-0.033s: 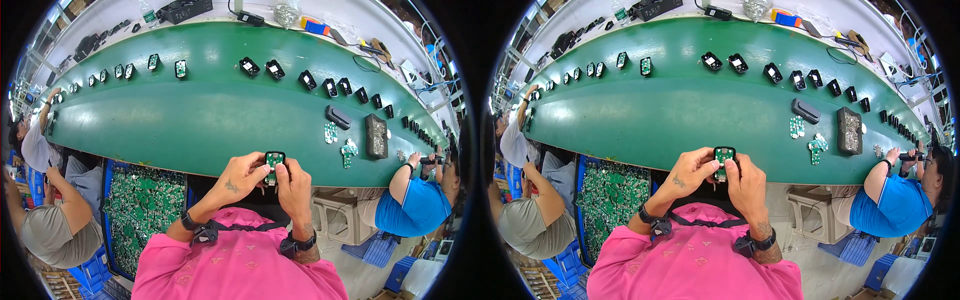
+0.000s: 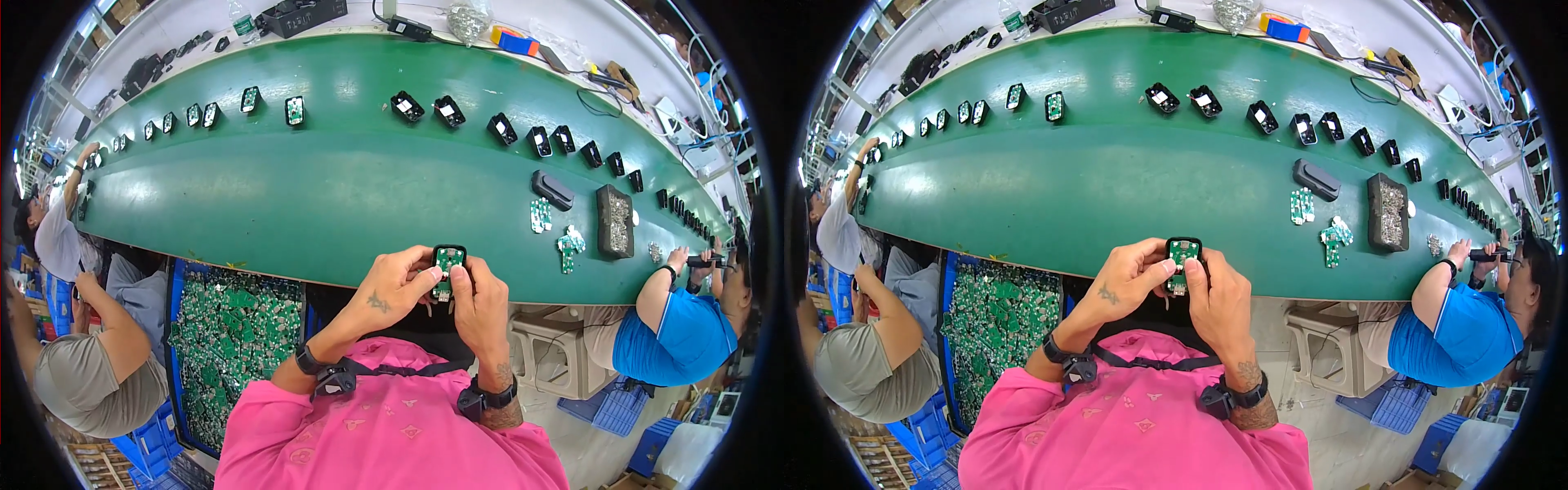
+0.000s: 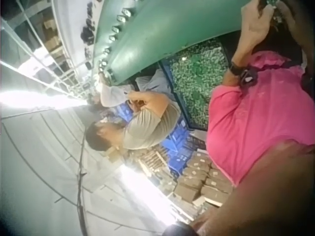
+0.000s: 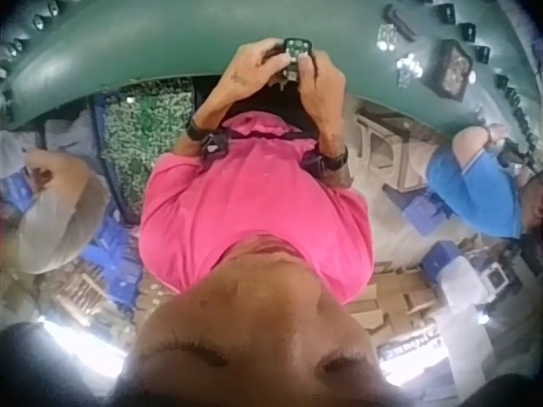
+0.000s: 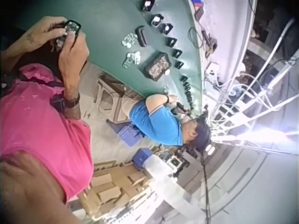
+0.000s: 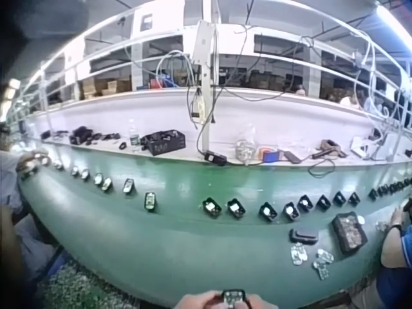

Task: The person picks up a circuit board from a bin, fits it into a black plastic housing, and presses it into place by hand. After assembling the unit, the person places it onto the green conveyor belt and reaches back into the bin for another circuit board.

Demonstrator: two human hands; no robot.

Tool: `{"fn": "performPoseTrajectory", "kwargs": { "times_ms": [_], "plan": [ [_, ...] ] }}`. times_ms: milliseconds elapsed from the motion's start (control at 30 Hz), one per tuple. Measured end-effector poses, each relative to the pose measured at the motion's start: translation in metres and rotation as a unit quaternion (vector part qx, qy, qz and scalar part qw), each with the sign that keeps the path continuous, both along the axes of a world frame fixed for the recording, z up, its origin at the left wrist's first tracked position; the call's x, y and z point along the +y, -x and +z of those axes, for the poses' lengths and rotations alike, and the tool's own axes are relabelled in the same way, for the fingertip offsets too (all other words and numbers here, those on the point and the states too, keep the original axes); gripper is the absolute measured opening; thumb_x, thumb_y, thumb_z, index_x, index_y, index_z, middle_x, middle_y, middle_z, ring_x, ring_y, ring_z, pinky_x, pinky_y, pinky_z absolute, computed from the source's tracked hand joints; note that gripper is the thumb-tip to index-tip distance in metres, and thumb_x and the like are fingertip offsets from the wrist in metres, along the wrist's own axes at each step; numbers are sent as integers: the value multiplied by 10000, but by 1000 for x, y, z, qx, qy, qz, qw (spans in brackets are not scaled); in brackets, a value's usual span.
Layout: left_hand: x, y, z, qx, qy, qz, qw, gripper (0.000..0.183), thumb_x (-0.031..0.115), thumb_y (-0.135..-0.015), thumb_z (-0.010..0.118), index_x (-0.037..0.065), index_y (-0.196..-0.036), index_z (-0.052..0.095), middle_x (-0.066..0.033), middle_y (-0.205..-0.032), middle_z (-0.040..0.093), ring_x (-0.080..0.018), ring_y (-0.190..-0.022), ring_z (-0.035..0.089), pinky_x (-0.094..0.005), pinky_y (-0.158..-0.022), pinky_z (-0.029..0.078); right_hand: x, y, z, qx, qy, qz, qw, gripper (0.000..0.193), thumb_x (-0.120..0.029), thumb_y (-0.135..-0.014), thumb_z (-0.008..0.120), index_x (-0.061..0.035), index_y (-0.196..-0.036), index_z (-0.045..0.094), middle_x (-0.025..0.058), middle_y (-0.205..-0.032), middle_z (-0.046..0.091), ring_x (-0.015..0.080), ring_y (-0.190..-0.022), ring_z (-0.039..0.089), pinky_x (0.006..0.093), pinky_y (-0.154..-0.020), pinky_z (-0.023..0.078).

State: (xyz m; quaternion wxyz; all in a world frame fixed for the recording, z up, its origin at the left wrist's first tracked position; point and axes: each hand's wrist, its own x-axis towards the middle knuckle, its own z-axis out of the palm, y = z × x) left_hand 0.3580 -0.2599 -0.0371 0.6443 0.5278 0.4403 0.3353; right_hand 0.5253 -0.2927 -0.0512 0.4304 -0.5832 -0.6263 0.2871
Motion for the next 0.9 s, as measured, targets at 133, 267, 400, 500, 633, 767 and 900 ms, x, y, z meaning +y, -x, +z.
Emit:
{"fn": "performPoseTrajectory", "kwargs": {
  "times_ms": [133,267,400,500,633,767,900],
  "plan": [
    [0,1,-3,-16,1,-5,1000,315,134,-965,587,-92,-1185,588,-112,-994,691,-116,-833,662,-283,-686,582,-1,-1,2,0,12,7,1000,267,-210,-1016,545,42,-1055,624,123,-750,648,190,-600,614,328,-563,478],
    [0,2,-9,-8,-24,7,1000,336,143,-966,600,-91,-1206,582,-115,-1007,689,-124,-821,667,-278,-692,582,-3,1,0,-4,5,-4,1000,248,-180,-1012,552,40,-1100,624,114,-736,652,170,-571,604,311,-537,471],
    [-3,-4,-3,-7,-31,31,999,376,157,-959,627,-85,-1242,576,-128,-1031,692,-142,-836,678,-293,-705,580,-7,1,4,-31,-43,-20,998,226,-130,-989,587,41,-1135,615,96,-721,648,134,-561,593,282,-513,458],
    [-3,-3,-13,-6,-51,52,997,373,156,-955,638,-62,-1253,589,-137,-1054,694,-163,-853,684,-313,-718,581,-9,2,11,41,29,-7,999,249,-87,-956,635,49,-1162,604,66,-706,634,84,-566,575,248,-503,448],
    [-4,-6,-8,19,-66,57,996,359,150,-953,644,-39,-1256,603,-136,-1077,694,-168,-883,682,-317,-725,576,-10,-3,6,95,76,-5,993,287,-63,-929,673,61,-1177,598,31,-706,618,46,-590,558,214,-499,435],
    [-3,-7,-15,107,-213,108,965,348,224,-994,588,-25,-1235,622,-118,-1032,688,-174,-869,674,-301,-688,550,-13,-6,0,161,71,-15,984,225,-41,-935,654,67,-1127,609,19,-751,627,44,-605,554,204,-499,430],
    [3,-3,-24,15,-123,56,991,404,315,-1027,530,13,-1288,590,-91,-934,656,-127,-789,627,-255,-647,497,-9,-19,9,297,141,4,945,76,-37,-946,617,35,-970,614,10,-769,623,39,-602,528,194,-517,412]
  ]
}}
